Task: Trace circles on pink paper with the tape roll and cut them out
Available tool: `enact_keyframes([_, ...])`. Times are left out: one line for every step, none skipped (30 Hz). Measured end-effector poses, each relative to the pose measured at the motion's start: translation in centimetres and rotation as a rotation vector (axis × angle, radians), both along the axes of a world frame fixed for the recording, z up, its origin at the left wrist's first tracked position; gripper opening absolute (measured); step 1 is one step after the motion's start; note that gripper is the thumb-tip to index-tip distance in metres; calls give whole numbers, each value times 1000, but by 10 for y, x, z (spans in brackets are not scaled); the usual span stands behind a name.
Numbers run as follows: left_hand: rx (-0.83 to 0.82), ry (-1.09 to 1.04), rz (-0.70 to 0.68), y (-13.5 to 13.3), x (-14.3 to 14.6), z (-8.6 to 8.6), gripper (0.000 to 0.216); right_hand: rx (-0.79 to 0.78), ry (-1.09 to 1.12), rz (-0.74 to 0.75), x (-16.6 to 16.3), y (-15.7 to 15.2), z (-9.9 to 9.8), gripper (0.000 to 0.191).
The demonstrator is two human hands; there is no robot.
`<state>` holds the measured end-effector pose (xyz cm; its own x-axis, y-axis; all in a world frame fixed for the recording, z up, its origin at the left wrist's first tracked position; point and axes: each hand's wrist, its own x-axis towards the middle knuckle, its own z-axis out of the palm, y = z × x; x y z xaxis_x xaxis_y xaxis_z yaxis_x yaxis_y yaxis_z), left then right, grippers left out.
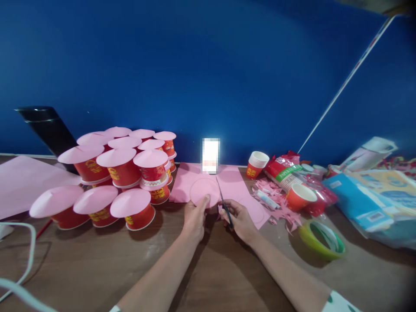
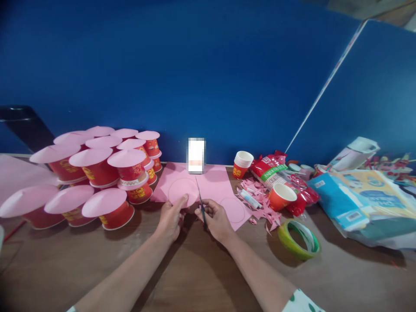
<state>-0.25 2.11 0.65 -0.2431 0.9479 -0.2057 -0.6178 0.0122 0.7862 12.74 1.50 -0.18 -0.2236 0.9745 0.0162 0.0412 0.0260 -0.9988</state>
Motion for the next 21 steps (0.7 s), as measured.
enact_keyframes([-7,4,4,0,0,0,31,-8,-1,-2,0,0,0,40])
enact_keyframes([-16,10,8,0,0,0,32,-17,-1,-5,0,0,1,41])
enact_keyframes([-20,15,11,1,0,0,32,-25,-1,-7,0,-1,1,41])
enact_keyframes([-16,16,7,1,0,-1,32,-29,1,-8,0,-1,2,41])
enact_keyframes([-8,19,-1,1,0,-2,33,-28,3,-7,0,-1,2,41])
enact_keyframes([1,23,-11,1,-1,-3,33,-23,5,-5,0,-1,3,41])
enact_keyframes([9,27,-18,1,-1,-4,33,-18,5,-5,0,-1,3,41])
enact_keyframes([17,33,-22,1,-1,-6,34,-15,4,-5,0,-1,3,41])
enact_keyframes([23,38,-23,1,-1,-7,34,-15,5,-5,0,-1,3,42])
enact_keyframes([25,42,-26,2,-1,-8,35,-16,7,-4,0,-2,3,42])
enact_keyframes([27,43,-28,2,-1,-9,36,-19,9,-2,1,-2,3,43])
enact_keyframes([32,40,-34,2,-1,-10,37,-23,12,0,1,-2,3,43])
enact_keyframes([33,37,-40,1,-1,-10,38,-26,16,2,1,-2,3,43])
enact_keyframes([33,36,-43,1,-1,-10,38,-29,20,3,0,-2,2,42])
enact_keyframes([32,37,-45,1,-1,-10,38,-31,25,3,0,-2,2,42])
enact_keyframes([31,38,-44,1,-1,-9,38,-33,30,3,0,-2,2,42])
enact_keyframes([27,39,-42,1,-1,-9,37,-34,33,2,0,-2,1,42])
enact_keyframes([21,40,-40,1,-1,-8,37,-35,35,2,0,-1,1,42])
enact_keyframes([17,41,-36,1,-1,-7,36,-35,33,1,0,-1,1,42])
enact_keyframes([14,39,-32,1,-1,-6,36,-36,30,-3,0,-1,1,42])
enact_keyframes([13,37,-28,1,-1,-5,35,-35,24,-7,0,-1,1,42])
